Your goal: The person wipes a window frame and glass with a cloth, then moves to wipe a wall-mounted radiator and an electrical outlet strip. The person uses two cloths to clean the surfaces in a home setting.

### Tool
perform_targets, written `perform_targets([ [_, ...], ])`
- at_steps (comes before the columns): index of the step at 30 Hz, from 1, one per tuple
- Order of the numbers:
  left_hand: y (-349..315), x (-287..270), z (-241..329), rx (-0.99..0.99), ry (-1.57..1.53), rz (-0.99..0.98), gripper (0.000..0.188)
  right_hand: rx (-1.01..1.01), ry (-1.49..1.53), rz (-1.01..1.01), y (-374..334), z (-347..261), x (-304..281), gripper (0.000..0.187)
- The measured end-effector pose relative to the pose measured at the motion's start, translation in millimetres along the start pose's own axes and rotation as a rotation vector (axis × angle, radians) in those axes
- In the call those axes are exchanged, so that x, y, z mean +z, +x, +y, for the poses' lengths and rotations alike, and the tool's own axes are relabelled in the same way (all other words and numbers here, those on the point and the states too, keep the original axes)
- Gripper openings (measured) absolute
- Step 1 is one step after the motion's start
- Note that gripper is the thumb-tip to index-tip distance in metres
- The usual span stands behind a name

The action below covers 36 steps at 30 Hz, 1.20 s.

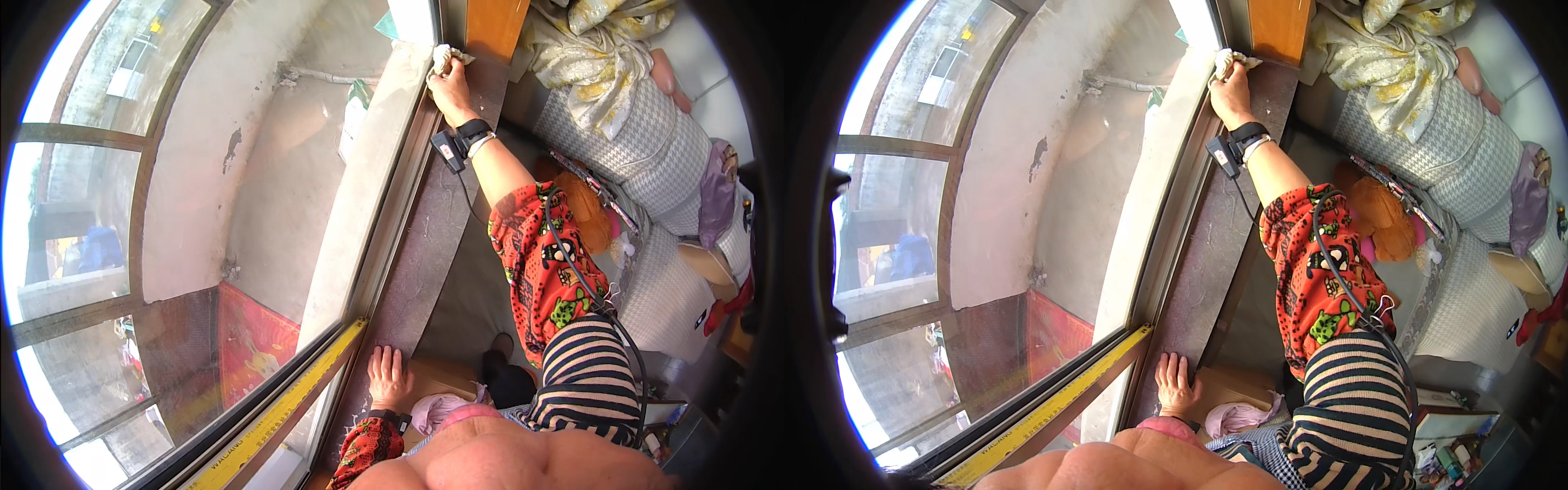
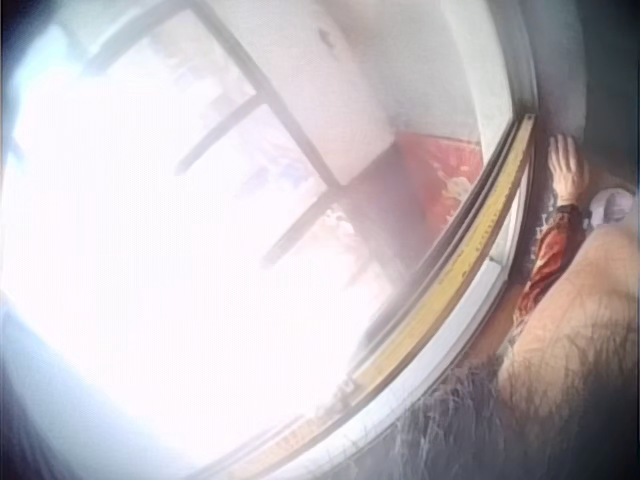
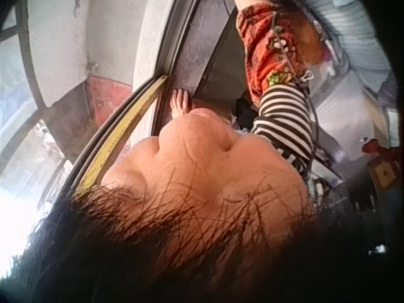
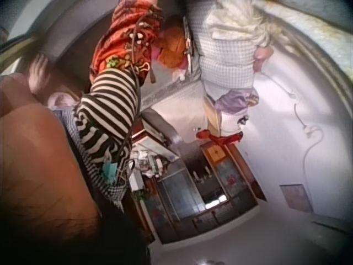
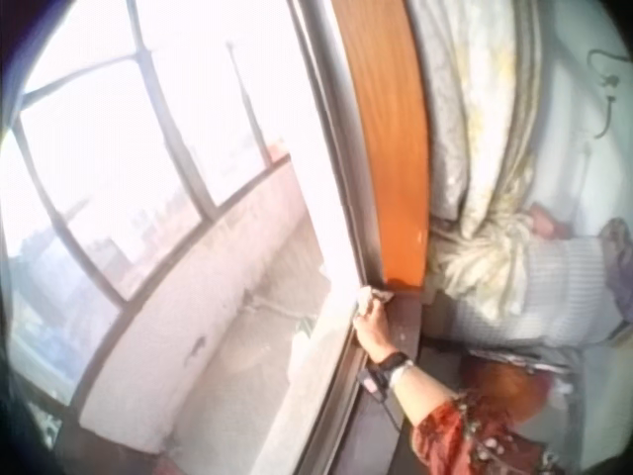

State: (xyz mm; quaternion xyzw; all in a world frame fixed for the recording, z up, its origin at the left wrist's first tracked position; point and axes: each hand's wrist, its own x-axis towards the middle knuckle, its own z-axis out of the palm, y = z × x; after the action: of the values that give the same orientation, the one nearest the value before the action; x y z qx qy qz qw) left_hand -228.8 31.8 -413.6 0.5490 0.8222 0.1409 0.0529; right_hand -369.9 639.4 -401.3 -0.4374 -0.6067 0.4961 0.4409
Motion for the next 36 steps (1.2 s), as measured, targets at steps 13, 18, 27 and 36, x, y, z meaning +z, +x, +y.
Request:
perform_targets([
  [13,-3,2,-3,0.032,0.03,0.022,0.071,0.295,0.257,-0.406,-161,-10,-48,0.03],
  [18,-3,0,-2,0.006,0.015,-0.014,0.072,-0.587,-0.516,0.164,-20,-9,-93,0.034],
  [27,0,0,-1,0.017,0.032,0.008,0.071,-0.531,-0.722,-0.219,-39,14,-95,0.034],
  [36,-4,2,-3,0.006,0.04,0.006,0.07,-0.479,-1.016,-0.257,7,21,-87,0.028],
])
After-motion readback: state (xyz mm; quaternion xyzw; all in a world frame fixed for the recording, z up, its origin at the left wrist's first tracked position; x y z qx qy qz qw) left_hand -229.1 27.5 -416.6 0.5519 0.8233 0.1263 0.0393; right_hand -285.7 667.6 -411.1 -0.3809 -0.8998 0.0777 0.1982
